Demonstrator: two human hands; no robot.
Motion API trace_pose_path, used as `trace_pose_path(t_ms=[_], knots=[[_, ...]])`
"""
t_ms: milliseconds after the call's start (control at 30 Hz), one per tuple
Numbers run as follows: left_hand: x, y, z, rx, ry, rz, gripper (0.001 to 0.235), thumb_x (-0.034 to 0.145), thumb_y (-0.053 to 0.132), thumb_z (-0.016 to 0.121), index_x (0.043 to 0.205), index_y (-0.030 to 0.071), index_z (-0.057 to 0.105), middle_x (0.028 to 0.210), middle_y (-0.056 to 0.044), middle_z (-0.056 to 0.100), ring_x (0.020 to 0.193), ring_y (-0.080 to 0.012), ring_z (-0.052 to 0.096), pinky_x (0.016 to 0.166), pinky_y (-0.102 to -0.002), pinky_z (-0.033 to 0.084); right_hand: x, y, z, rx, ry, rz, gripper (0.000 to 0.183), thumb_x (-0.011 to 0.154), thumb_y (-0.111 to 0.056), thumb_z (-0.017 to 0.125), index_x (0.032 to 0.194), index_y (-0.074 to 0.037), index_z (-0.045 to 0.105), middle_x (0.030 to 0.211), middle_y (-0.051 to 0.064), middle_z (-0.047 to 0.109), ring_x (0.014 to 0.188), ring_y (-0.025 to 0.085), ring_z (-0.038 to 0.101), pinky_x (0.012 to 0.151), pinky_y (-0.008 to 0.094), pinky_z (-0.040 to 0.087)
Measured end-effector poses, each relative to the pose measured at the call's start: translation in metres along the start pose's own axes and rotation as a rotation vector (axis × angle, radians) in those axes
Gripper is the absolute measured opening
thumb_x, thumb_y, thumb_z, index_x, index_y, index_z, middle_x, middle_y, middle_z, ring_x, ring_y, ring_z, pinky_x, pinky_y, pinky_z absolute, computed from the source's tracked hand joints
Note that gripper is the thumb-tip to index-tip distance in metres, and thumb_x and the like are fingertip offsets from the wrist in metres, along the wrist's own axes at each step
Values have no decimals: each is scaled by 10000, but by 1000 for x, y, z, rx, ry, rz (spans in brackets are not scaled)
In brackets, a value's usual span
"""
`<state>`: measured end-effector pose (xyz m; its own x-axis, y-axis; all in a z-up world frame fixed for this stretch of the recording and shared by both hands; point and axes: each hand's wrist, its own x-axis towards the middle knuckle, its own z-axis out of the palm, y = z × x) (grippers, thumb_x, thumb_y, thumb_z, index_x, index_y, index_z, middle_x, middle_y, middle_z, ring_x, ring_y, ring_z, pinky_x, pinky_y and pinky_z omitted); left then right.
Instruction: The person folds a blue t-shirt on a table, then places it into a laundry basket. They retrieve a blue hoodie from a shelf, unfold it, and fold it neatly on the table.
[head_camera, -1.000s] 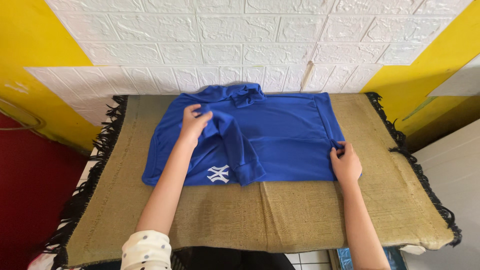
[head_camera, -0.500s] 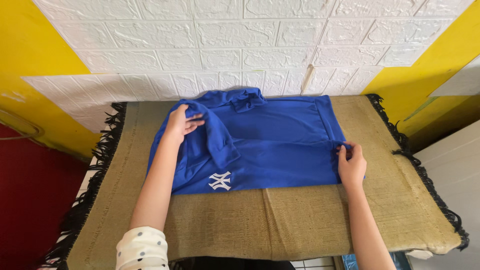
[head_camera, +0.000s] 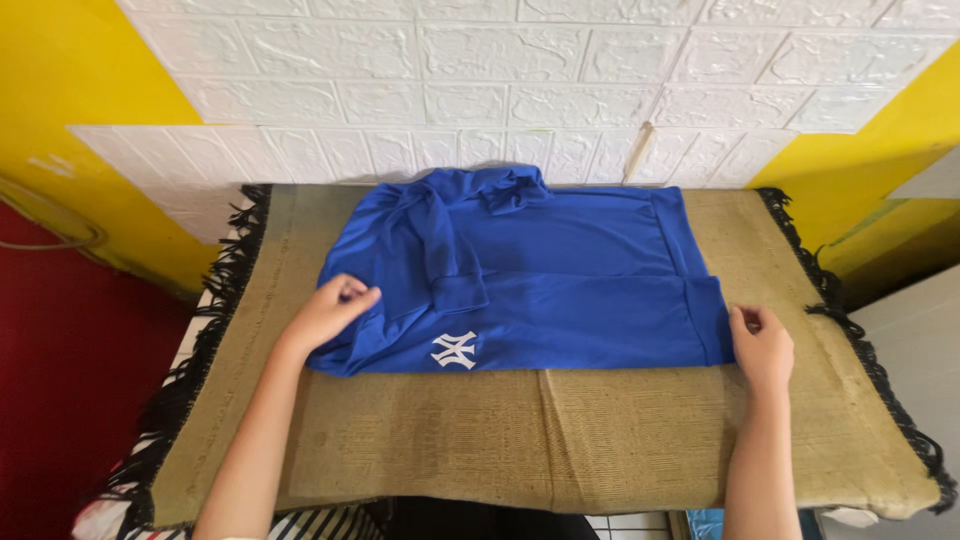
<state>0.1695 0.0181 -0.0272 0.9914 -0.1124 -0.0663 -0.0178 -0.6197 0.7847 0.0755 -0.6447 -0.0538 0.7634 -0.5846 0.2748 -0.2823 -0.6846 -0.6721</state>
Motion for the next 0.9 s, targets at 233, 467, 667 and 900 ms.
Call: trace_pose_path(t_ms=[233,467,667,900], knots=[[-29,-13,-17,82,93,47,446,907,374,689,1158,5,707,1119,-174,753,1024,-260,711,918,-369,529,0,4,10,-80,-52,-32,296,956,-333,776,1106,-78,760,964,130,755,870,273,706,812,417,534],[-20,-33,-10,-109,191,-134,551,997,469,619,1214,-34,677,1072,-194,741,999,-254,682,904,-351,517,0,13,4,205,-94,0,293,943,-235,769,1141,-25,716,993,76,734,831,199,631,767,320,511],[-64,-18,-24,29,30,-108,516,890,441,714,1132,-14,707,963,-97,734,888,-183,672,807,-328,532,-2,27,-20,137,-287,82,339,929,-269,779,1150,-14,754,924,95,744,860,153,665,796,300,511],[-86,-11,-37,-51,120,-126,409,964,390,657,1106,10,714,806,-86,686,734,-160,593,696,-328,493,-6,36,-34,475,-362,156,274,958,-238,743,1097,-3,723,818,-4,633,702,70,514,622,234,390]])
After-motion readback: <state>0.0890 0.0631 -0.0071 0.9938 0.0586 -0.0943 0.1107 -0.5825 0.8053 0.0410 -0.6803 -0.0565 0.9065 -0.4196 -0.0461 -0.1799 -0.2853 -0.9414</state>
